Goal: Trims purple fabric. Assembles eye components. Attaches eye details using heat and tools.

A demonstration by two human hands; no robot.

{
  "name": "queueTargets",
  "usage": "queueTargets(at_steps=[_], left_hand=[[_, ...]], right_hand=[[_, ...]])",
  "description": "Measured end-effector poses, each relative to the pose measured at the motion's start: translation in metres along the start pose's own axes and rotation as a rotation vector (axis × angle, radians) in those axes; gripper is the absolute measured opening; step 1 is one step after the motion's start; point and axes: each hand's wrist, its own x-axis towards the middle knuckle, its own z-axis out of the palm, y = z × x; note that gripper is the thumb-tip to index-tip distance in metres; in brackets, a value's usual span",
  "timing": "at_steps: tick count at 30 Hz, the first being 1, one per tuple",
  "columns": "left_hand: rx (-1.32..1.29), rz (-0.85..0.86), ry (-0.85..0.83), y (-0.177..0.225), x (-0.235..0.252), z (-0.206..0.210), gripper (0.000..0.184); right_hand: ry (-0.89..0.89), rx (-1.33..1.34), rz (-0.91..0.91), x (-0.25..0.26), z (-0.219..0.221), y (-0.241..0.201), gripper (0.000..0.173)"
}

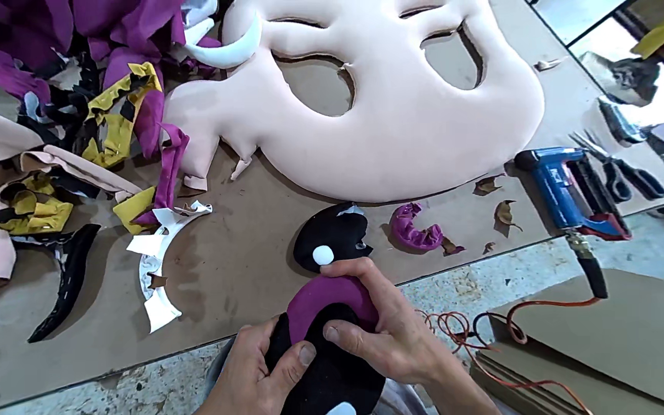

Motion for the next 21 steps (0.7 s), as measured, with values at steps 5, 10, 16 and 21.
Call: queueTargets(at_steps=[5, 10, 16, 21], left_hand=[[-0.048, -0.075, 0.118, 0.009, 0.014, 0.0, 0.037], [0.043, 0.045, 0.192, 0.008, 0.042, -0.014, 0.05], [0.437, 0.054, 0.046, 0.024, 0.06, -0.024, 0.046], [0.451, 0.009, -0.036, 0.01, 0.056, -0.011, 0.057]], right_hand=[[0.019, -0.043, 0.027, 0.018, -0.003, -0.006, 0.063], [0.134, -0.105, -0.016, 0.032, 0.012, -0.011, 0.061], [0.224, -0.233, 0.068, 0.015, 0.034, -0.017, 0.076], [0.139, 0.123, 0.271, -0.021, 0.023, -0.009, 0.065]])
